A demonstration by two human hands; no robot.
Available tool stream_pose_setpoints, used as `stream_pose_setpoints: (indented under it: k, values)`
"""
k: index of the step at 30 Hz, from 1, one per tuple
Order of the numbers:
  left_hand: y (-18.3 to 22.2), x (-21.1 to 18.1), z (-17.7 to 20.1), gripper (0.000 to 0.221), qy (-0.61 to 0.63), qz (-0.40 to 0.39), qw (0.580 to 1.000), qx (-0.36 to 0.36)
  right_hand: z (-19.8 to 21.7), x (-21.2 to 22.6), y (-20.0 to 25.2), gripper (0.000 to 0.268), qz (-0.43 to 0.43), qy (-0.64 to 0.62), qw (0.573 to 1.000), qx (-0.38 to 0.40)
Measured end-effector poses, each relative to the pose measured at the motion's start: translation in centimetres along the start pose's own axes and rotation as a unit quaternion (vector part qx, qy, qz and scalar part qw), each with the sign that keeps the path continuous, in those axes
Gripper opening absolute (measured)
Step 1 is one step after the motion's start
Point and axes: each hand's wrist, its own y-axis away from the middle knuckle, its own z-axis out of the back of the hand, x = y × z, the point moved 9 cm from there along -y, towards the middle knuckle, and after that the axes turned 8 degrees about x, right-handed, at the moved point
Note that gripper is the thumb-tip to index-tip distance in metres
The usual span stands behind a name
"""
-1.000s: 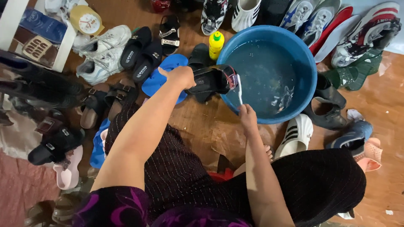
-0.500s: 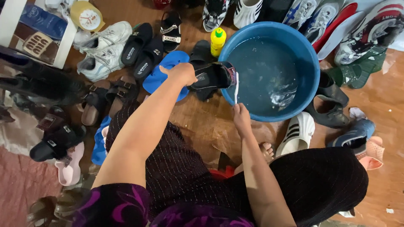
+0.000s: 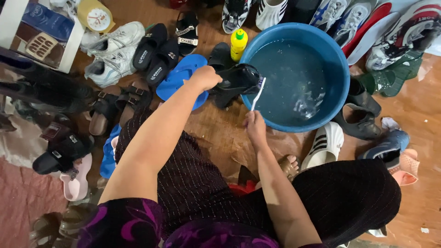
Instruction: The person is scrubbing a black shoe using a toothbrush and water from a blue basin while sitting on the floor.
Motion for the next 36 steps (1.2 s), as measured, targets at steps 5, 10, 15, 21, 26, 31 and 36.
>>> stream_pose_setpoints:
  k: [5, 10, 15, 21, 26, 31, 36]
  values:
    - [-2.8, 1.8, -2.1, 0.068, 0.159, 0.02, 0.987, 0.01, 1.8, -0.8, 0.1, 0.035, -0.03, 0.047, 0.998, -0.019]
    - [-5.3, 4.3, -2.6, 0.05, 0.254, 0.06, 0.965, 0.0, 1.6, 0.1, 0.5, 0.035, -0.03, 0.056, 0.998, -0.019]
    - [-5.7, 4.7, -2.5, 0.067, 0.309, 0.054, 0.949, 0.02, 1.4, 1.2, 0.9, 0.036, -0.041, 0.115, 0.992, -0.018]
    - [-7.0, 5.0, -2.4, 0.082, 0.358, 0.076, 0.931, 0.006, 2.1, 0.9, 0.8, 0.045, -0.103, 0.073, 0.992, 0.004]
    - [-2.1, 0.8, -0.8, 0.106, 0.288, -0.003, 0.957, 0.034, 2.3, 5.7, 2.4, 0.052, -0.1, 0.081, 0.992, 0.001]
    - [-3.2, 0.1, -0.9, 0.126, 0.17, -0.038, 0.981, 0.087, 2.6, -0.5, -2.9, 0.044, -0.031, 0.143, 0.989, -0.031]
    - [-8.6, 1.9, -3.0, 0.114, 0.01, -0.053, 0.994, 0.1, 3.1, -1.4, -2.6, 0.038, -0.004, 0.125, 0.991, -0.048]
